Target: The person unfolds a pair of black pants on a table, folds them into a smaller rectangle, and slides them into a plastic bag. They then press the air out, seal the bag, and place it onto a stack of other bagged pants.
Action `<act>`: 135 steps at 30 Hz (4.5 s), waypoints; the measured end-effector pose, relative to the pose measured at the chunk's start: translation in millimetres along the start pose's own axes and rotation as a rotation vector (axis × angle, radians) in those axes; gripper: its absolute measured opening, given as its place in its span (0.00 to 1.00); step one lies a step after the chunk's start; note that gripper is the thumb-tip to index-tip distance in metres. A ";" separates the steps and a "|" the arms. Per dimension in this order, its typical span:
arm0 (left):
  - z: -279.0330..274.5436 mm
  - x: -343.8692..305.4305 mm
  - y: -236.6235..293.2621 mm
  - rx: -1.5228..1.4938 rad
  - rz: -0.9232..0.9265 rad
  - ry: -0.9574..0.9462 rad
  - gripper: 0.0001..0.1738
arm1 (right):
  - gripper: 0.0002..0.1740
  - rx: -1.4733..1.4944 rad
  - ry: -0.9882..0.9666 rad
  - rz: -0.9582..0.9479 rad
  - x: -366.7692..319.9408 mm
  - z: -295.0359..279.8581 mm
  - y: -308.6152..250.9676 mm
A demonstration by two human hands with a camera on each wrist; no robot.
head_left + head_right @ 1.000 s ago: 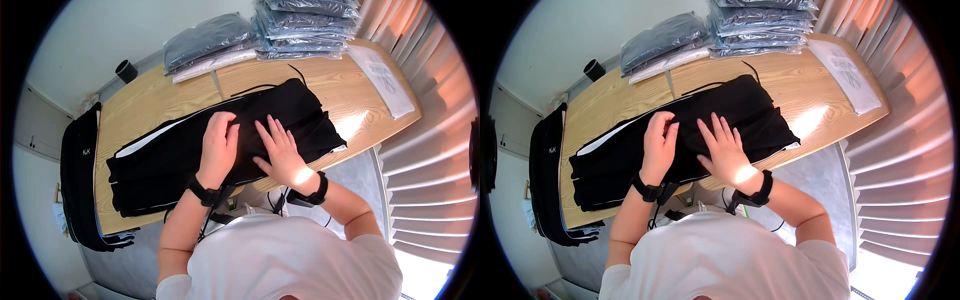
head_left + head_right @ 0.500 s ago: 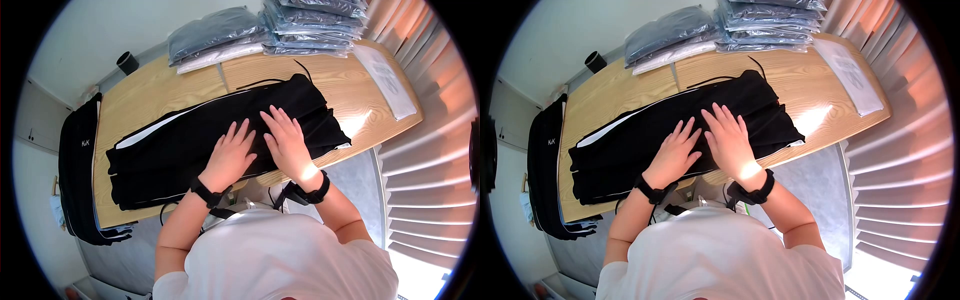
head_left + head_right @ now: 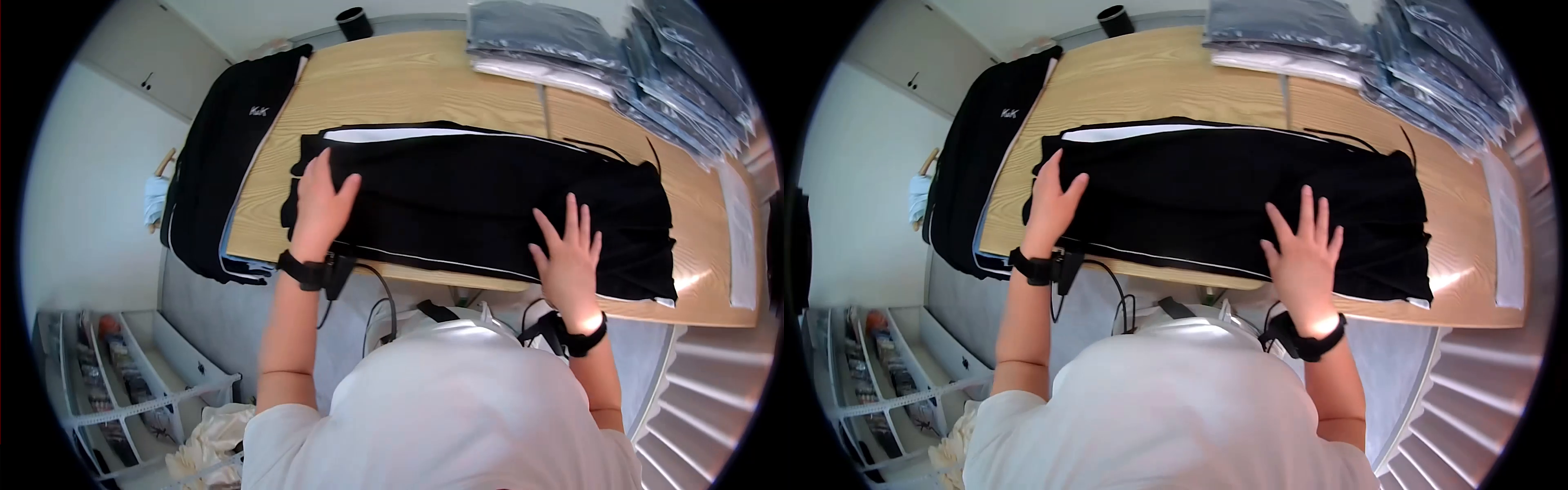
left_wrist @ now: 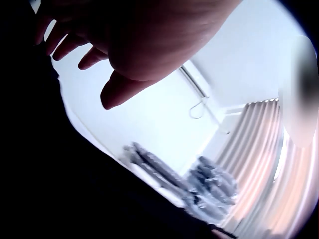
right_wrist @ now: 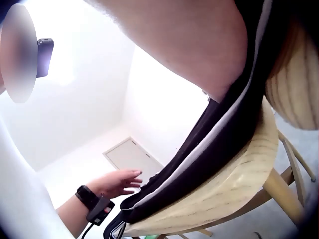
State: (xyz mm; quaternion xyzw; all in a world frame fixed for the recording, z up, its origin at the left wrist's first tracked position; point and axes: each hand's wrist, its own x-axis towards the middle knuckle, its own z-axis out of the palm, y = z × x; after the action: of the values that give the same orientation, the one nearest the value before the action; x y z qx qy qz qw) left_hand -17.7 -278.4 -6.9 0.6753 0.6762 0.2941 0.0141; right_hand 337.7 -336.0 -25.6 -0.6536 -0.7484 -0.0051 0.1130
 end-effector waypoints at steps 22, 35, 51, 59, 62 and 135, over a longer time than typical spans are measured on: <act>-7.9 20.5 -55.7 -0.926 -0.786 -0.644 0.38 | 0.31 -0.053 -0.086 0.142 -13.7 -7.0 35.9; -34.7 -12.6 -24.7 -1.390 -0.846 -0.485 0.21 | 0.37 0.123 0.248 0.093 3.0 -24.4 -32.8; -91.1 -23.6 63.6 -1.355 -0.501 -0.541 0.23 | 0.35 0.420 0.008 -0.599 6.0 42.1 -128.3; -30.5 7.0 131.8 -1.246 -0.347 -0.844 0.39 | 0.32 1.887 -0.643 0.357 23.1 -14.5 -27.4; 6.1 16.0 148.5 -1.162 -0.404 -1.154 0.49 | 0.35 2.101 -0.634 0.564 18.0 -6.5 -11.0; 75.4 79.2 287.5 -1.230 0.079 -1.023 0.16 | 0.22 2.683 -0.402 0.223 -4.2 46.2 53.5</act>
State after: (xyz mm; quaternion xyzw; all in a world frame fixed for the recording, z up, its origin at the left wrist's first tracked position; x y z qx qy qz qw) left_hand 267.0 -201.3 80.5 0.6212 0.2780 0.2685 0.6817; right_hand 383.1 -325.1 -78.8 -0.0880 -0.1248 0.8238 0.5460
